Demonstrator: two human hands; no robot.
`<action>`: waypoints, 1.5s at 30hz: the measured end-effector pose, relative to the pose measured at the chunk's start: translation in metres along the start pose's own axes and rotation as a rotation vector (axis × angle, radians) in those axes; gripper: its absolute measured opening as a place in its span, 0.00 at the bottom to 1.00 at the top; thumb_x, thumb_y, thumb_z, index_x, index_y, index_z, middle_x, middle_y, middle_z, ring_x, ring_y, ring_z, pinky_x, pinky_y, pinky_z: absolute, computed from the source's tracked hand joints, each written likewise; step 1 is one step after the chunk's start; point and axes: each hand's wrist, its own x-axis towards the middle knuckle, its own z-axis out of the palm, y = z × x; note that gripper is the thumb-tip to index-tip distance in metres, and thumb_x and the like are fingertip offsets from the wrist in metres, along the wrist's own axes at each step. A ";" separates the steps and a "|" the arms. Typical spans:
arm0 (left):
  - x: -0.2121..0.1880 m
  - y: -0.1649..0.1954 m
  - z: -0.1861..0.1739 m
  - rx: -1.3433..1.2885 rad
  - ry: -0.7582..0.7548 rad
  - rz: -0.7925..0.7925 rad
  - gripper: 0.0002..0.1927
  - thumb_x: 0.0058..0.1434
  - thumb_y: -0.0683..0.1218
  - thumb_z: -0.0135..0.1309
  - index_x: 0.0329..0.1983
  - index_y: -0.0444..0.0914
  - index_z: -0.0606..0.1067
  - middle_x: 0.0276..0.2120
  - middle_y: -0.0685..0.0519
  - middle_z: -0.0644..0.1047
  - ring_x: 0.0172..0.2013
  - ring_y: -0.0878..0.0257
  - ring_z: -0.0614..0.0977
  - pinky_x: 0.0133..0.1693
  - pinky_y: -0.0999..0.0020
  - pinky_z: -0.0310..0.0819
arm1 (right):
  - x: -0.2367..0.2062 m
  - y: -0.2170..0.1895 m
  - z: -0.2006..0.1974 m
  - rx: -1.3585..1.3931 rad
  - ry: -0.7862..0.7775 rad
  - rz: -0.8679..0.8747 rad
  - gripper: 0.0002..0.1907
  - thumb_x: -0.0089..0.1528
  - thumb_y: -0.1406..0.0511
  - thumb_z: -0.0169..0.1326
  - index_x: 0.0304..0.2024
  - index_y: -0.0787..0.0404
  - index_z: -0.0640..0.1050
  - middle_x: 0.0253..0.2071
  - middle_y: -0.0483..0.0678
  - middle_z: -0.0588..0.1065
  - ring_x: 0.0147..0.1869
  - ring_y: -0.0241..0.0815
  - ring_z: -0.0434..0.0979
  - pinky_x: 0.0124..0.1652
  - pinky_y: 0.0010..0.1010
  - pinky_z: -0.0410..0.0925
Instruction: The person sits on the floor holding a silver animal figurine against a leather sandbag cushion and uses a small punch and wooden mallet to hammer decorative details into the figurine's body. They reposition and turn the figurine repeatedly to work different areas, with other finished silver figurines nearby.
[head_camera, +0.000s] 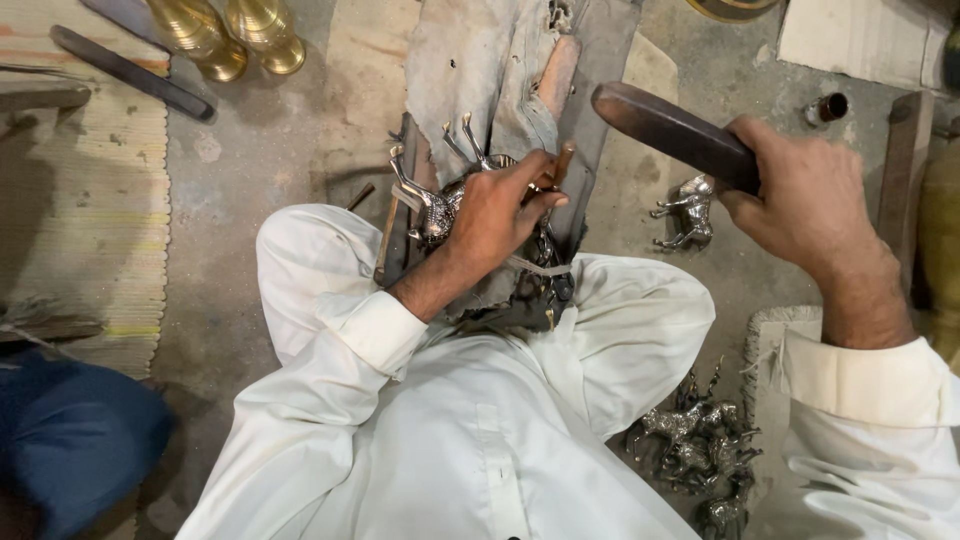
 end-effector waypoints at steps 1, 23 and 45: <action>0.000 -0.001 0.001 0.009 0.004 -0.001 0.16 0.62 0.45 0.65 0.47 0.36 0.72 0.35 0.46 0.84 0.37 0.49 0.87 0.34 0.59 0.79 | 0.000 0.000 0.004 0.001 0.057 -0.019 0.23 0.56 0.64 0.67 0.54 0.56 0.78 0.28 0.49 0.78 0.32 0.50 0.79 0.36 0.42 0.69; -0.001 -0.011 0.004 0.042 -0.018 -0.095 0.19 0.60 0.44 0.66 0.50 0.36 0.72 0.35 0.45 0.84 0.36 0.50 0.88 0.35 0.58 0.81 | 0.024 -0.047 -0.059 -0.246 -0.073 0.007 0.17 0.58 0.65 0.62 0.50 0.53 0.77 0.25 0.49 0.77 0.29 0.51 0.80 0.33 0.41 0.70; 0.009 0.002 -0.003 0.091 -0.058 -0.115 0.17 0.57 0.43 0.68 0.46 0.37 0.74 0.31 0.46 0.84 0.34 0.47 0.86 0.34 0.55 0.78 | 0.024 -0.036 -0.041 -0.335 -0.296 0.126 0.23 0.59 0.64 0.61 0.57 0.49 0.75 0.25 0.48 0.78 0.26 0.48 0.81 0.34 0.39 0.73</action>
